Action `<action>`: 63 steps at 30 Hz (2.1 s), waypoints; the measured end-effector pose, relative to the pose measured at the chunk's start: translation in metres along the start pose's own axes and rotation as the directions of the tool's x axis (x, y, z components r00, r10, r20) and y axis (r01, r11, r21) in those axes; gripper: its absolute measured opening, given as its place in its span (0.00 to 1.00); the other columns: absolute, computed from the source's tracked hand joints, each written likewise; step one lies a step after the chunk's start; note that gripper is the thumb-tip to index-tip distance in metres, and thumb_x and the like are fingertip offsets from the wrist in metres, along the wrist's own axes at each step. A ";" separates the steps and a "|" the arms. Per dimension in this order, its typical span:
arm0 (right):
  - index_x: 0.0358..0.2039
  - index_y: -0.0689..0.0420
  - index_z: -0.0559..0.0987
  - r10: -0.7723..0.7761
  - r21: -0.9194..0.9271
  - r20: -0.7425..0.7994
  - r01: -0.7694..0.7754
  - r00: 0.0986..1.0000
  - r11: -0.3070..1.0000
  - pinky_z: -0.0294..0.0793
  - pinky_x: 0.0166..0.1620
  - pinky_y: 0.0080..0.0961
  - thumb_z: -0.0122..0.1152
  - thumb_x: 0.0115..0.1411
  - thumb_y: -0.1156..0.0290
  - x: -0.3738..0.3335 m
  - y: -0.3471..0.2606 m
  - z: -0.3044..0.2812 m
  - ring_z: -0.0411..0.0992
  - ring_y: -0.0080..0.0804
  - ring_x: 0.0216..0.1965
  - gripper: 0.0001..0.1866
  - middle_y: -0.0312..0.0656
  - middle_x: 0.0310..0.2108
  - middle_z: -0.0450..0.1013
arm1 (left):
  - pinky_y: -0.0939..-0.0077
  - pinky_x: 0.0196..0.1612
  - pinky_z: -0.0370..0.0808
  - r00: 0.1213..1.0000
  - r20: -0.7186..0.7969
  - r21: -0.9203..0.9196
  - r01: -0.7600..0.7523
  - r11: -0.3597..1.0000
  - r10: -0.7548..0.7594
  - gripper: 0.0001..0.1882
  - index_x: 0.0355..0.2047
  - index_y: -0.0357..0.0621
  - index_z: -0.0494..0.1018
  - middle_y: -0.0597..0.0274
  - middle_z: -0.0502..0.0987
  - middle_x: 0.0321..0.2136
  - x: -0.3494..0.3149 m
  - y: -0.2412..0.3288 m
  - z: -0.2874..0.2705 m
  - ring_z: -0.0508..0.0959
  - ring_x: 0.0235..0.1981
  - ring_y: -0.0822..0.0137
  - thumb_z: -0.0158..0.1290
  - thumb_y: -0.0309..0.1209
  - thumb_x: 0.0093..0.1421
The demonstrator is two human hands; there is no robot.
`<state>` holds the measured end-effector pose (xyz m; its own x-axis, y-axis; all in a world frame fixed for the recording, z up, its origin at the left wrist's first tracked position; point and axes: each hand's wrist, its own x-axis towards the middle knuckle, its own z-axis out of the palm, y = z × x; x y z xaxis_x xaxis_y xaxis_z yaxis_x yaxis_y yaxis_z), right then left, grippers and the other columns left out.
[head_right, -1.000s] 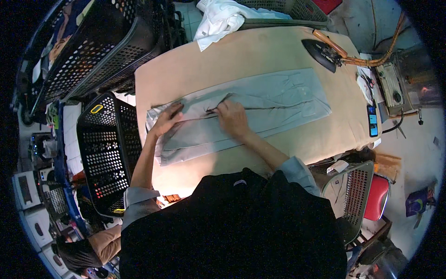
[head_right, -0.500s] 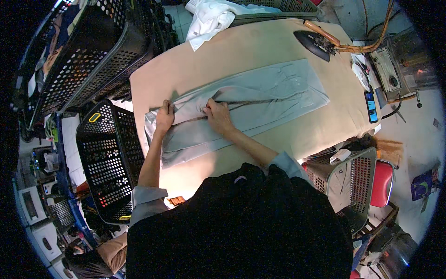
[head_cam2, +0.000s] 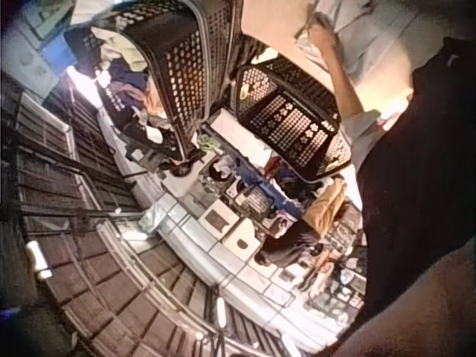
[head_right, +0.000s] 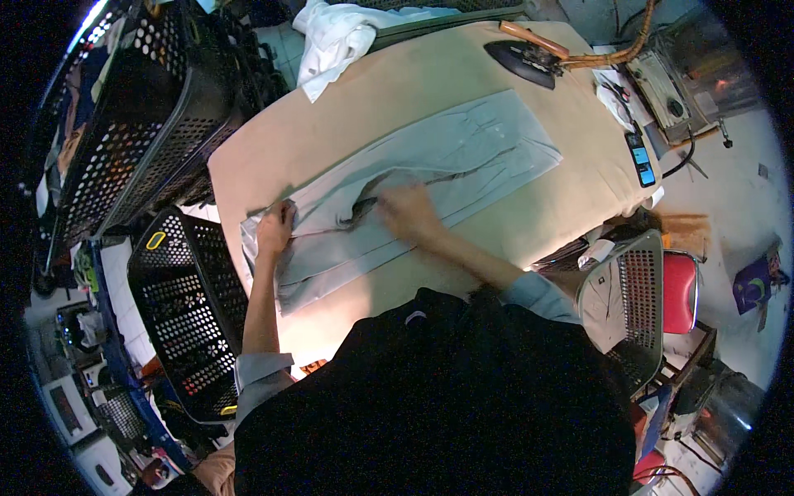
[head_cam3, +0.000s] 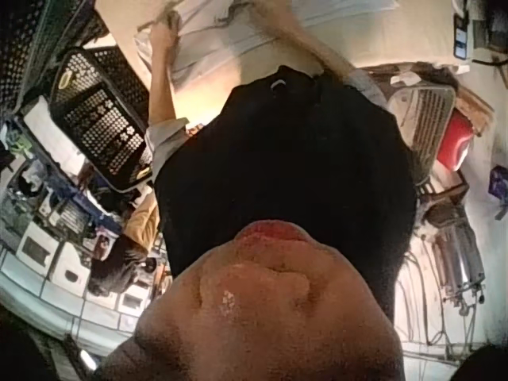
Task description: The person irons a light-colored shirt on a table, smoothing the fabric and using a steam iron to press the sleeves, body, and collar. After folding the shirt, they place it in a basket and then iron a white shirt, buttoning it and pressing the collar and body before placing it in a basket.
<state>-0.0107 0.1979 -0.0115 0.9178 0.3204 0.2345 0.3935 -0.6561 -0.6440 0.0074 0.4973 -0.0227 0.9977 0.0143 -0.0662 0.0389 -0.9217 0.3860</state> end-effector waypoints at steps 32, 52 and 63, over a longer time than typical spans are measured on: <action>0.36 0.58 0.70 -0.175 -0.618 -0.381 -0.109 0.908 0.778 0.66 0.38 0.39 0.53 0.50 0.67 0.231 0.191 -0.128 0.68 0.46 0.35 0.13 0.48 0.30 0.70 | 0.60 0.40 0.65 0.909 -0.407 0.217 0.187 0.958 -0.085 0.09 0.34 0.42 0.67 0.54 0.71 0.34 0.089 0.028 0.001 0.71 0.37 0.54 0.48 0.31 0.52; 0.23 0.57 0.72 -0.415 0.147 0.374 0.389 0.829 0.910 0.66 0.38 0.33 0.52 0.44 0.75 0.131 0.035 0.049 0.64 0.39 0.35 0.03 0.41 0.28 0.66 | 0.43 0.56 0.41 0.981 -0.194 0.157 0.048 0.986 -0.017 0.37 0.58 0.46 0.51 0.55 0.47 0.60 0.043 0.051 0.052 0.47 0.61 0.55 0.41 0.55 0.54; 0.23 0.53 0.70 -0.689 0.076 0.255 0.696 0.679 0.714 0.64 0.35 0.29 0.50 0.47 0.68 0.098 0.041 0.017 0.63 0.32 0.34 0.04 0.37 0.25 0.62 | 0.44 0.57 0.38 0.993 -0.116 0.152 0.029 0.988 -0.011 0.40 0.58 0.46 0.49 0.55 0.46 0.60 0.040 0.054 0.040 0.45 0.61 0.56 0.43 0.57 0.51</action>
<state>0.0945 0.2142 -0.0273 0.3383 0.8436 0.4170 0.9158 -0.1932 -0.3521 0.0473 0.4330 -0.0416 0.9969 0.0697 0.0364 0.0590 -0.9691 0.2396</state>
